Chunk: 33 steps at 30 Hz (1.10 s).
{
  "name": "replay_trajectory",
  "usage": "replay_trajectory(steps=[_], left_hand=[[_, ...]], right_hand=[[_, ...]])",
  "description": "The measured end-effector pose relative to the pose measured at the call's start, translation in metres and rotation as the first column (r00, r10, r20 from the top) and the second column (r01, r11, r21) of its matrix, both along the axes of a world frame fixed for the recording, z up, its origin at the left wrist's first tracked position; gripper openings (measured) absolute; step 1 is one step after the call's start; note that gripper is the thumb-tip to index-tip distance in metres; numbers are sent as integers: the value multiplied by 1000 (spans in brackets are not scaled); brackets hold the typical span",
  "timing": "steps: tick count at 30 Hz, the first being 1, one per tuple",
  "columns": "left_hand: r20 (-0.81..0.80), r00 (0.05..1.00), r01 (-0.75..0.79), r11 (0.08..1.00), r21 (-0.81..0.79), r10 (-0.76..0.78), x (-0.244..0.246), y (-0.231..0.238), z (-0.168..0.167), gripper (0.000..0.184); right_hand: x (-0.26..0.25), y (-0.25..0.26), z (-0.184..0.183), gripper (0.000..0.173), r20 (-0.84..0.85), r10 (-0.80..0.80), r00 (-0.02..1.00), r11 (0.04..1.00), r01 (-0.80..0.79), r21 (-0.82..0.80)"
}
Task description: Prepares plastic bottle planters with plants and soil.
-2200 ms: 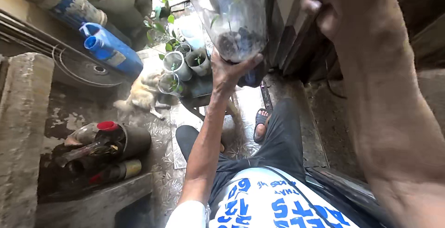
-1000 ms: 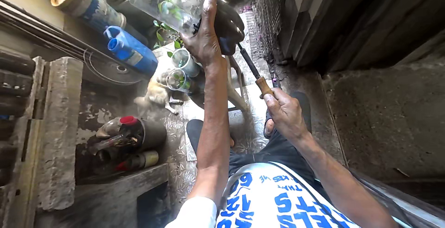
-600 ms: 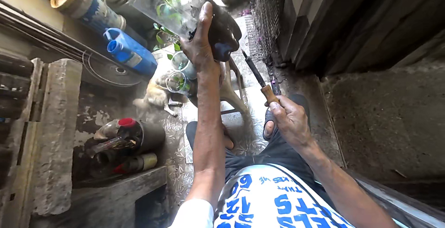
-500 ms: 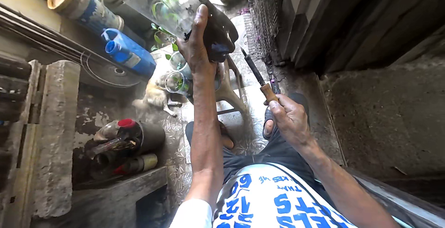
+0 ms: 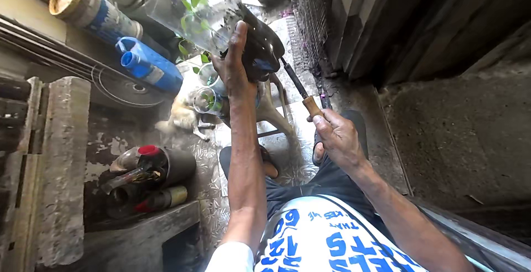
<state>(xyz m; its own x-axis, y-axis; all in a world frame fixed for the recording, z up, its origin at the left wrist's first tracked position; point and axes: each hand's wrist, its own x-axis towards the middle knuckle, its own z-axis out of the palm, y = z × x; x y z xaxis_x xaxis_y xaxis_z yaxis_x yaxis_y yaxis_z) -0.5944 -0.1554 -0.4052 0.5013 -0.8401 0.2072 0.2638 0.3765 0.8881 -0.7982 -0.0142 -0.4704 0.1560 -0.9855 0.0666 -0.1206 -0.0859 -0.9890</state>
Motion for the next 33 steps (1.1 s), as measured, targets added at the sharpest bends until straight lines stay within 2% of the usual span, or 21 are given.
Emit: replay_trajectory(steps=[5, 13, 20, 33], left_hand=[[34, 999, 23, 998, -55, -21, 6, 2, -6, 61], [99, 995, 23, 999, -32, -20, 15, 9, -15, 78], [95, 995, 6, 1000, 17, -8, 23, 15, -28, 80], [70, 997, 36, 999, 1, -36, 32, 20, -47, 82]], right_hand=[[1, 2, -2, 32, 30, 31, 999, 999, -32, 30], [4, 4, -5, 32, 72, 73, 995, 991, -80, 104], [8, 4, -8, 32, -10, 78, 997, 992, -77, 102], [15, -2, -13, 33, 3, 99, 995, 983, -98, 155]])
